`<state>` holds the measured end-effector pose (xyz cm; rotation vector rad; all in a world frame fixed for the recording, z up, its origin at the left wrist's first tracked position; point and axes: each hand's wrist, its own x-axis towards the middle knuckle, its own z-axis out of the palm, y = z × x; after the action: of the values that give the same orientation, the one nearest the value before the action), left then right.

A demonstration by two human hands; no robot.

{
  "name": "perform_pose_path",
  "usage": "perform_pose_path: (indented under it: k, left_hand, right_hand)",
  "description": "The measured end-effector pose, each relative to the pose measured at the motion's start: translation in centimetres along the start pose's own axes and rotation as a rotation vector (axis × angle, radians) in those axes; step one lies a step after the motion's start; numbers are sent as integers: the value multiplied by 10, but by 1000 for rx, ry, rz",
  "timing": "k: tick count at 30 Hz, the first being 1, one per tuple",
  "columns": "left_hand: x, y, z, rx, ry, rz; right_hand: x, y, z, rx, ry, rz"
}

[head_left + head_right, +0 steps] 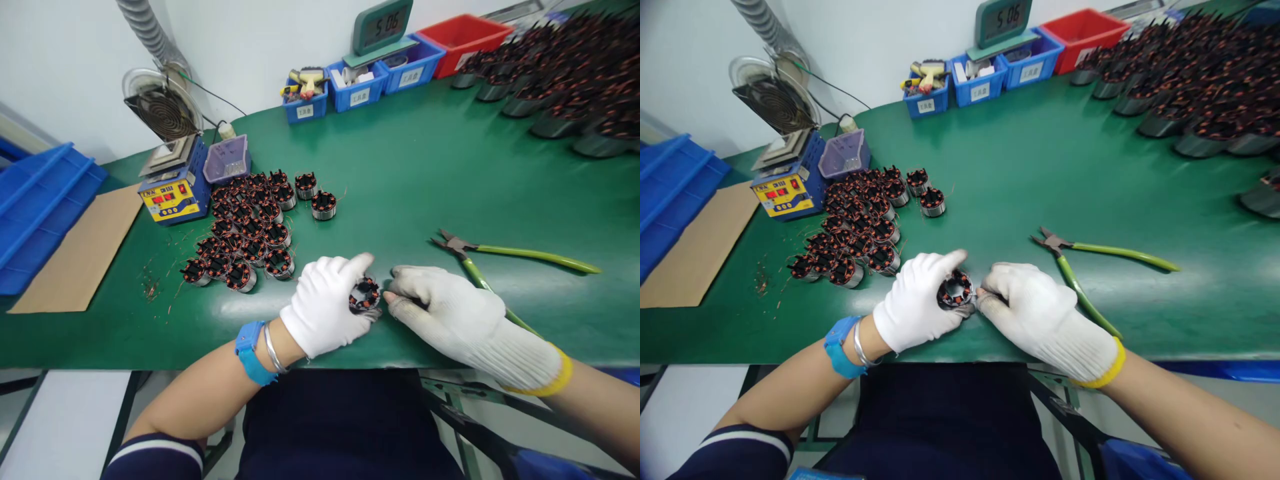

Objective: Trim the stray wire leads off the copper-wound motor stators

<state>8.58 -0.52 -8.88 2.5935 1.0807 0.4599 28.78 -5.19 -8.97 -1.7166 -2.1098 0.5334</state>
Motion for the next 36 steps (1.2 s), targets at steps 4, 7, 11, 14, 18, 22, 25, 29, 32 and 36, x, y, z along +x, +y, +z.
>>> perform_pose_path:
  k: [4,7,11,14,18,22,25,29,32,36]
  left_hand:
    - [-2,2,1,-10,153,175]
    - [-1,5,-8,-3,14,291]
    - [-3,4,-24,11,-181,429]
    - [-7,2,-28,-119,-128,408]
    - [-5,6,-13,-342,172,-84]
    - [3,11,1,-432,3,-399]
    - [6,10,3,-447,-55,-417]
    - [6,5,6,-475,-57,-371]
    - [5,2,8,-486,-48,-337]
    - [5,0,7,-541,-97,-313]
  right_hand:
    - [-2,4,4,-33,23,-36]
    - [-5,9,9,-41,52,-43]
    - [-6,9,11,-57,72,-17]
    - [-4,5,8,-72,65,-25]
    - [-3,2,5,-47,37,-45]
    - [-2,7,-1,-22,-16,38]
    - [1,12,-7,0,-13,198]
    - [4,12,-10,102,103,172]
    - [6,16,-9,152,59,94]
    - [9,24,-12,-33,66,361]
